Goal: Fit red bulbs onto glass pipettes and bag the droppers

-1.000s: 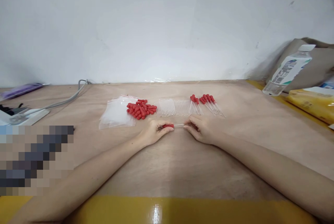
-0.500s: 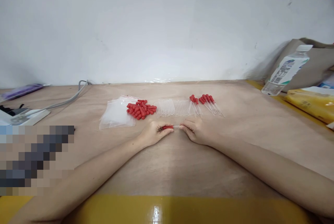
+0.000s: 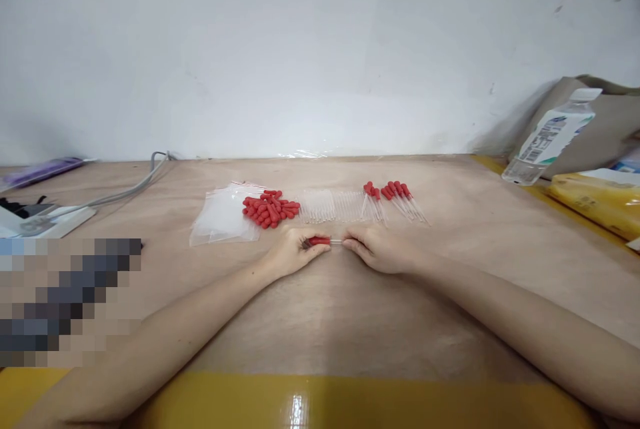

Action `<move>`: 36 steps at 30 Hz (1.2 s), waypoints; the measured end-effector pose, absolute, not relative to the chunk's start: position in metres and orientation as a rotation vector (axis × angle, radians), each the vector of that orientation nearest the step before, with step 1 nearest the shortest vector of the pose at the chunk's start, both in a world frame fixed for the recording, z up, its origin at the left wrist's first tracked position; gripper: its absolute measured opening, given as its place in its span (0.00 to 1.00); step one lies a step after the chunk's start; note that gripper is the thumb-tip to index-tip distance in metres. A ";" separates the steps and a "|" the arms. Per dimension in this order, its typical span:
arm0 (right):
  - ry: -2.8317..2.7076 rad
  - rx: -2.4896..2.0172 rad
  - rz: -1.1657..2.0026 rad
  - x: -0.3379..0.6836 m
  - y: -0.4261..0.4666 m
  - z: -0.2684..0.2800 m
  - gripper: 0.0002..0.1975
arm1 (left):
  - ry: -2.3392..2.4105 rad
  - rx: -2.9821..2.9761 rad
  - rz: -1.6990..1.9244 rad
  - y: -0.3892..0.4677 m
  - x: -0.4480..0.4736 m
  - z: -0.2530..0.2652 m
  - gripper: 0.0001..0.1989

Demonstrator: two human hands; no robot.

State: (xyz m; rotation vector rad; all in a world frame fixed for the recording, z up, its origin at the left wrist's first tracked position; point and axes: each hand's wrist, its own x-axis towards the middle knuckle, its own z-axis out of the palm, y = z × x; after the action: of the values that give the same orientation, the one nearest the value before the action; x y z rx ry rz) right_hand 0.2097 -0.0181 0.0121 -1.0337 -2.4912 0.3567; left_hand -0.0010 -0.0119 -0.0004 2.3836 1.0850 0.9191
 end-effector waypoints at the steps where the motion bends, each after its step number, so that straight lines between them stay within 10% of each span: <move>1: -2.487 -1.039 0.395 0.214 -0.016 0.015 0.10 | 1.110 2.363 0.935 -0.011 -0.001 0.000 0.13; 6: -2.035 -1.217 0.648 0.251 0.015 0.020 0.12 | 1.179 2.258 0.944 -0.006 -0.004 -0.003 0.21; 12: -1.489 -1.899 0.114 0.297 0.048 0.006 0.16 | 1.146 2.329 0.872 -0.004 -0.003 -0.006 0.13; 36: -1.830 -1.985 0.167 0.256 0.025 0.010 0.12 | 1.152 2.404 0.831 -0.005 -0.002 -0.003 0.08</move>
State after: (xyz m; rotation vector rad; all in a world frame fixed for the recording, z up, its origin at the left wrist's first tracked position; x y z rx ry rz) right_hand 0.2563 0.0251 0.0103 -1.9850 -1.8303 0.1666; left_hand -0.0023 -0.0053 -0.0029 2.4042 1.1516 0.8315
